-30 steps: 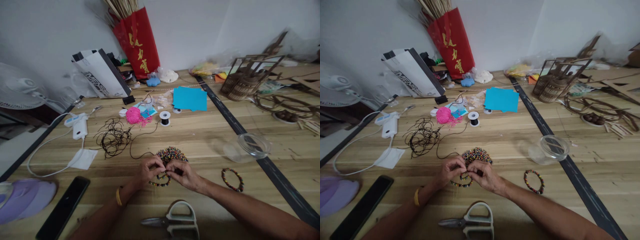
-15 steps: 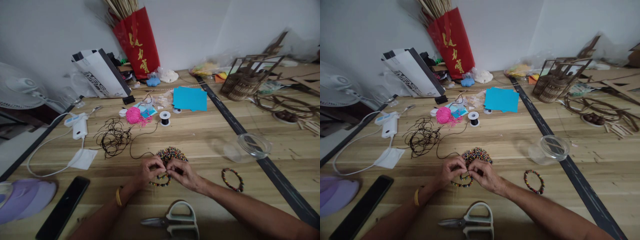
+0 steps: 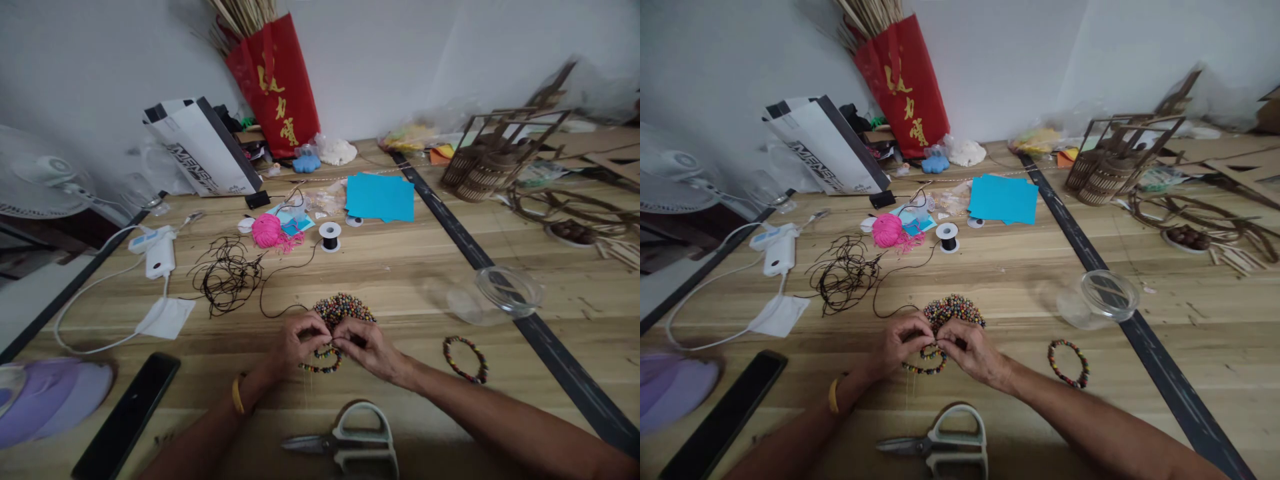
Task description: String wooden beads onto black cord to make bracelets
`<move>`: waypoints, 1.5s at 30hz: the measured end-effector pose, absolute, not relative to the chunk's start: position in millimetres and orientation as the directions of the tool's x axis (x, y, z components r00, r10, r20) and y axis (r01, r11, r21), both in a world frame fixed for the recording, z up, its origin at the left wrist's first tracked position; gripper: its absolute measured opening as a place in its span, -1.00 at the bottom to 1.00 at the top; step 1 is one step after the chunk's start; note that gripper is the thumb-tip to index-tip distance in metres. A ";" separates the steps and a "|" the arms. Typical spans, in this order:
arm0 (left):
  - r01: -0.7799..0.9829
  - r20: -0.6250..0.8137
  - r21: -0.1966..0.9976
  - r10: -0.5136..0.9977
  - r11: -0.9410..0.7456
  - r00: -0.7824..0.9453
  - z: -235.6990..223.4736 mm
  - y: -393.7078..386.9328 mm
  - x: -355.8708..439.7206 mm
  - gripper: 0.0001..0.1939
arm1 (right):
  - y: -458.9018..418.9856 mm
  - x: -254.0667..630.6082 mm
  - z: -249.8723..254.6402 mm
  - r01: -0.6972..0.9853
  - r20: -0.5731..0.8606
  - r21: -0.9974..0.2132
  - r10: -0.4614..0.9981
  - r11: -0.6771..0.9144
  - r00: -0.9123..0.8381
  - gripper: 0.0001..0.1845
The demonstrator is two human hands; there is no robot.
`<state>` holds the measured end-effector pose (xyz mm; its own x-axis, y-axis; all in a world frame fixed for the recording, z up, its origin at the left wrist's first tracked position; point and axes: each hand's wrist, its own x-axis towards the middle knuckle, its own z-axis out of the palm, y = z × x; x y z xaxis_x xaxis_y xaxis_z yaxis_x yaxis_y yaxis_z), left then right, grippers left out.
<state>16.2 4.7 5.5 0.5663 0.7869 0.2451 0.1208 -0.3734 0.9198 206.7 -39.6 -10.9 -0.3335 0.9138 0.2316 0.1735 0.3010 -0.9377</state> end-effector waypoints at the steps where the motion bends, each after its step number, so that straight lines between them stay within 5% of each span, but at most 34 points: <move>1: 0.131 0.232 0.925 0.801 -0.357 0.551 5.4 4.8 15.2 -0.80 | -39.8 206.7 -10.9 0.165 0.221 -0.944 0.919 0.286 -0.328 -0.66; 9: 0.298 0.238 0.838 0.797 -0.458 0.555 5.0 11.8 8.0 -0.90 | -41.9 206.7 -16.8 0.048 0.131 -0.987 0.944 0.153 -0.303 -0.68; 22: 0.464 0.312 0.481 0.640 -0.744 0.703 -2.7 11.9 5.9 -0.91 | -40.3 205.3 -14.7 0.083 0.137 -0.983 0.955 0.164 -0.265 -0.66; 28: 0.488 0.292 0.427 0.627 -0.761 0.722 -1.8 9.1 7.0 -0.90 | -40.0 206.2 -13.7 0.128 0.162 -0.971 0.948 0.203 -0.274 -0.67; 35: 0.428 0.286 0.619 0.697 -0.658 0.658 -1.6 9.8 7.9 -0.90 | -39.6 206.5 -11.4 0.160 0.184 -0.959 0.942 0.235 -0.280 -0.69; 40: 0.310 0.063 0.907 0.820 -0.284 0.568 -0.6 10.1 8.4 -0.89 | -39.0 206.4 -14.0 0.176 0.189 -0.953 0.940 0.245 -0.285 -0.73; 45: 0.184 -0.106 0.983 0.817 0.000 0.566 1.3 7.9 10.8 -0.77 | -39.0 206.5 -16.5 0.216 0.190 -0.941 0.936 0.260 -0.296 -0.79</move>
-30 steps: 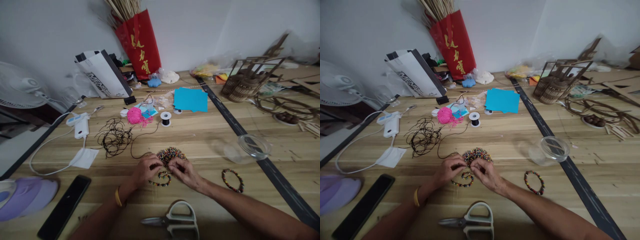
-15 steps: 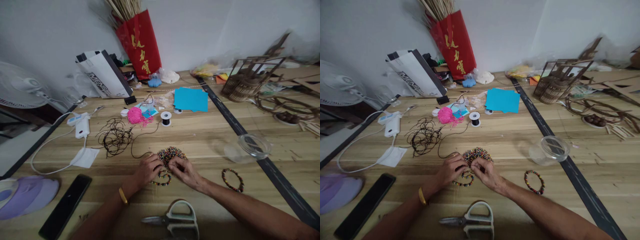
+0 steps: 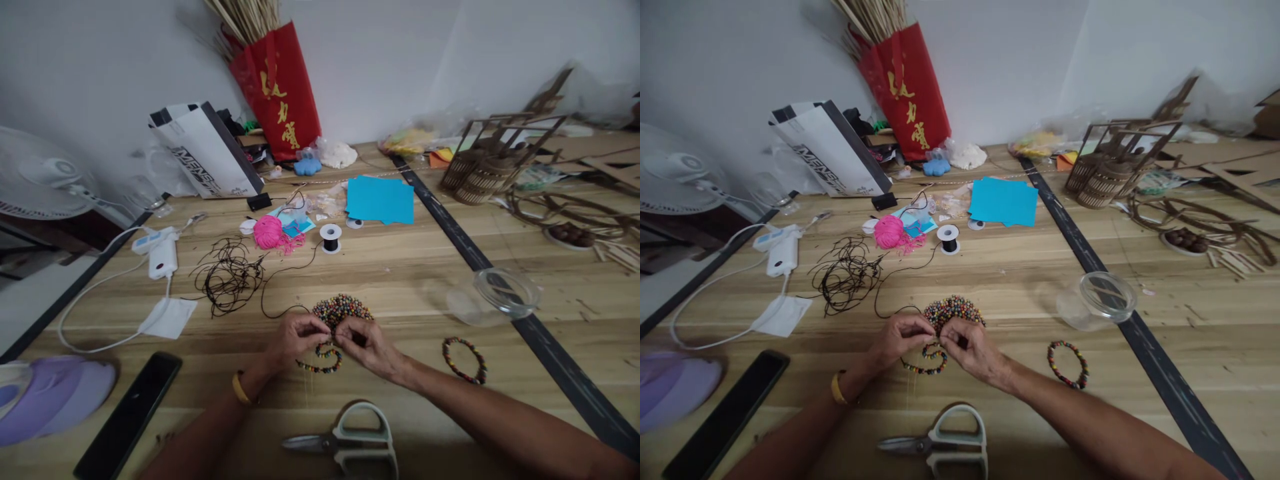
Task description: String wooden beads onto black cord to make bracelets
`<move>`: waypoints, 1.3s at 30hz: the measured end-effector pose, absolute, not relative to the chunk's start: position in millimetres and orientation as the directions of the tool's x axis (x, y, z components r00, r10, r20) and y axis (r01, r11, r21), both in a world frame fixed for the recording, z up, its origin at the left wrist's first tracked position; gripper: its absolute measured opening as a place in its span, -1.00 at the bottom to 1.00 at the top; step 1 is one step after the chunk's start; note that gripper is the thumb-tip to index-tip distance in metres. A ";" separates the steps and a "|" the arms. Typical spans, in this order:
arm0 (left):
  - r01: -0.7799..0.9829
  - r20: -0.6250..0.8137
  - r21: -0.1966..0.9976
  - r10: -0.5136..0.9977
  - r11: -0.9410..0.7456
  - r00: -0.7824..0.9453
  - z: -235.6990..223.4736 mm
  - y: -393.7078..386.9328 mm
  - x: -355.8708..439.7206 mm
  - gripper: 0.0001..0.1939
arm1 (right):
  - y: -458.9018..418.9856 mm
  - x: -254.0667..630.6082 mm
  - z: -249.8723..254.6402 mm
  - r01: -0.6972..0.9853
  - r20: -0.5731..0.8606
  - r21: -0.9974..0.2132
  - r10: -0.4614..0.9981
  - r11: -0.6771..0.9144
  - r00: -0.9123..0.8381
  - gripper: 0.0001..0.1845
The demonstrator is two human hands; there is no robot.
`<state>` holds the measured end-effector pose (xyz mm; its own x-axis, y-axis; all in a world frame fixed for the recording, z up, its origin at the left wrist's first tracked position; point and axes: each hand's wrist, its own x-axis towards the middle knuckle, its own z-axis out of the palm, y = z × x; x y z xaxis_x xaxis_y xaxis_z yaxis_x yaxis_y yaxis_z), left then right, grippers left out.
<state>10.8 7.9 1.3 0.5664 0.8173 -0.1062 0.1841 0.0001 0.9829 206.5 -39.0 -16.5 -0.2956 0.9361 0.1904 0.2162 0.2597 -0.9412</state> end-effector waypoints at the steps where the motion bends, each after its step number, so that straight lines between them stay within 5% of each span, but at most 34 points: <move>1: 0.169 -0.117 0.985 0.816 0.024 0.566 1.6 7.7 11.3 -0.75 | -39.1 206.5 -16.5 0.222 0.189 -0.939 0.935 0.261 -0.301 -0.79; 39: 0.127 -0.062 0.992 0.806 -0.017 0.589 1.4 6.1 13.5 -0.78 | -39.2 207.1 -15.2 0.251 0.194 -0.924 0.917 0.290 -0.348 -0.83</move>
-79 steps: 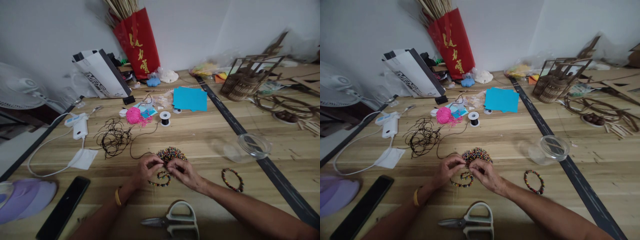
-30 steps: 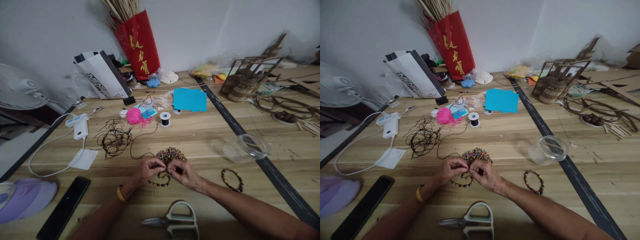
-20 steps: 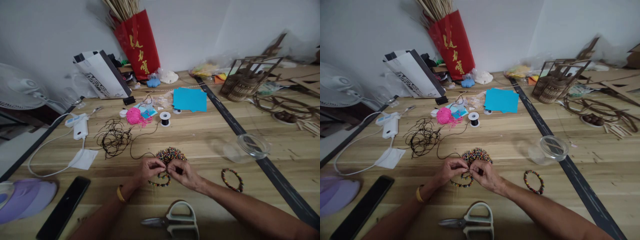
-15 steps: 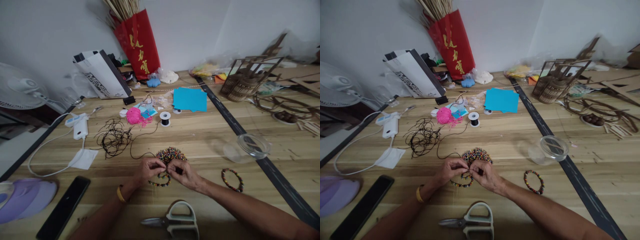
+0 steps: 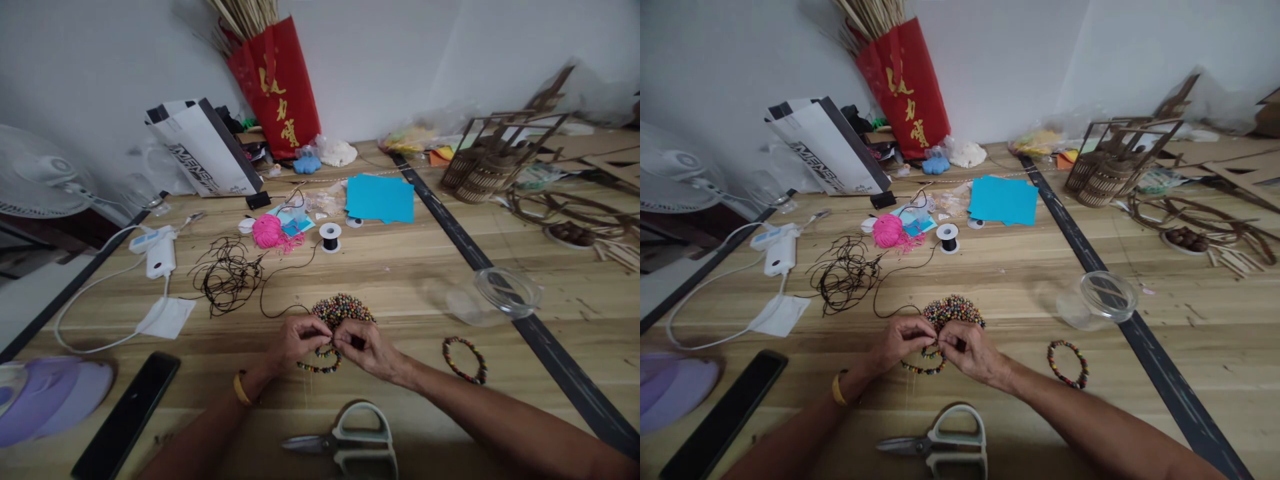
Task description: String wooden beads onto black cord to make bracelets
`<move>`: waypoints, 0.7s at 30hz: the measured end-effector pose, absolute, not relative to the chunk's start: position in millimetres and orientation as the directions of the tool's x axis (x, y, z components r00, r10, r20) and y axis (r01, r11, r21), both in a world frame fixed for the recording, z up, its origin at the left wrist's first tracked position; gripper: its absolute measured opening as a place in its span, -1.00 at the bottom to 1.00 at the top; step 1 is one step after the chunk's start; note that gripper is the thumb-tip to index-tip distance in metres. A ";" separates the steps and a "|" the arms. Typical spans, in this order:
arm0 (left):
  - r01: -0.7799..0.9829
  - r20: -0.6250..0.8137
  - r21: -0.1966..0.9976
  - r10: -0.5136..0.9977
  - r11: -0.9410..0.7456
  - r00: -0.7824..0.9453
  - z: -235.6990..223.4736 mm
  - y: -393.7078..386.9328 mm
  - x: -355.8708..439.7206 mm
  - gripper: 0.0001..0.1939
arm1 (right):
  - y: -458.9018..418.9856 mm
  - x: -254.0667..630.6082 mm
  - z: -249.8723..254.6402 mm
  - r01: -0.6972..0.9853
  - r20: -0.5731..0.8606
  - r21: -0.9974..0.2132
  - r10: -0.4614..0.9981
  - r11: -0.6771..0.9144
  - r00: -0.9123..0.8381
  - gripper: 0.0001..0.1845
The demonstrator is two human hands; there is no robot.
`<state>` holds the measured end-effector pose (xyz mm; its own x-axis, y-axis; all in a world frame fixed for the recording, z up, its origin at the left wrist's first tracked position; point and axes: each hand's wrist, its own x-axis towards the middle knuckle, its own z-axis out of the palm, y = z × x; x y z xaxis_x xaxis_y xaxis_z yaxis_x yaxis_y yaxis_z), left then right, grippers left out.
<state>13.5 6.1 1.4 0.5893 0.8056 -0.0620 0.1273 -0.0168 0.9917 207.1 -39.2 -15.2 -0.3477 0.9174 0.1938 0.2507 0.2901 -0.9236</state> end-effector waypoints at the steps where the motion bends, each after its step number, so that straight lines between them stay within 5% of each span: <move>1: 0.124 -0.050 0.992 0.806 -0.030 0.590 1.6 6.1 13.6 -0.79 | -39.2 207.2 -14.9 0.248 0.194 -0.924 0.916 0.290 -0.351 -0.83; 21: 0.119 0.037 0.983 0.793 -0.137 0.608 0.2 6.8 14.5 -0.82 | -39.2 207.3 -13.6 0.242 0.203 -0.921 0.908 0.304 -0.366 -0.78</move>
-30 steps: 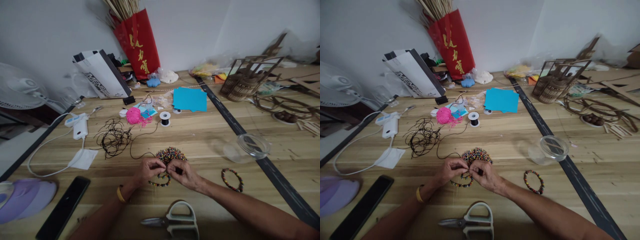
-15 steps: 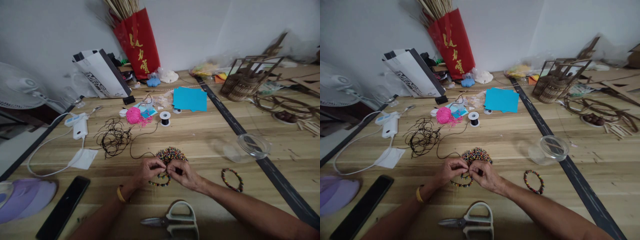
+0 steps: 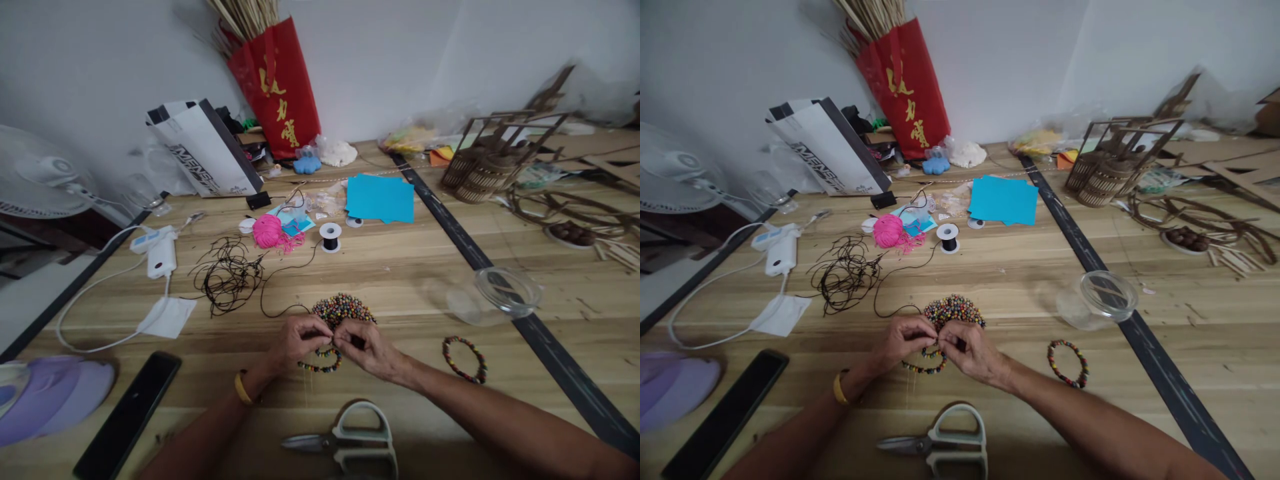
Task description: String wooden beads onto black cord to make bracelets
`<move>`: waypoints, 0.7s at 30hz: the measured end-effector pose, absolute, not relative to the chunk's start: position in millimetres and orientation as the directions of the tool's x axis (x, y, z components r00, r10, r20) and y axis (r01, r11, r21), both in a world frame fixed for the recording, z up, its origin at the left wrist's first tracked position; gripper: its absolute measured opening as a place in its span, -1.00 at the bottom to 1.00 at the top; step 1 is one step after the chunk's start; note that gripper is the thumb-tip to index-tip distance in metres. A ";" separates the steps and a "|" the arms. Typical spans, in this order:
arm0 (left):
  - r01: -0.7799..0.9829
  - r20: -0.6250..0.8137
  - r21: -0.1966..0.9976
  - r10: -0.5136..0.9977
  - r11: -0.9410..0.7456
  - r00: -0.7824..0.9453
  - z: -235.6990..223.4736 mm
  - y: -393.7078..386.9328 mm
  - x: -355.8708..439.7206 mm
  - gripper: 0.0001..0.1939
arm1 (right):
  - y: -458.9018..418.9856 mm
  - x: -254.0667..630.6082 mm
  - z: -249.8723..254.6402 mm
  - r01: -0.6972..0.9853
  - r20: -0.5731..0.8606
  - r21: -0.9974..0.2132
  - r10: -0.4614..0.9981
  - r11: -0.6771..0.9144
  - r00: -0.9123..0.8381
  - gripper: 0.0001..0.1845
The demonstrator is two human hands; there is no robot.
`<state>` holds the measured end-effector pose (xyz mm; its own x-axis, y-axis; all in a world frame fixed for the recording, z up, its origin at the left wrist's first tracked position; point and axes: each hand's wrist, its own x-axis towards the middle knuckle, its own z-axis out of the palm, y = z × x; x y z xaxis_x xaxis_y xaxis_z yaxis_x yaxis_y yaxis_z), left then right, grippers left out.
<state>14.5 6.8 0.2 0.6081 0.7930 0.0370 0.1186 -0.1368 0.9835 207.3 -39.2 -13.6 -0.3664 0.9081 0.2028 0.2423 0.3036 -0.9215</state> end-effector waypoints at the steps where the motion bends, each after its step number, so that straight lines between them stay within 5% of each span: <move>1: 0.123 0.031 0.983 0.792 -0.133 0.609 0.5 6.7 14.5 -0.81 | -39.1 207.3 -14.4 0.244 0.207 -0.919 0.907 0.309 -0.367 -0.78; 21: 0.182 -0.140 0.983 0.799 0.038 0.585 2.4 3.1 15.4 -0.81 | -38.5 204.6 -22.6 0.133 0.173 -0.965 0.933 0.224 -0.317 -0.63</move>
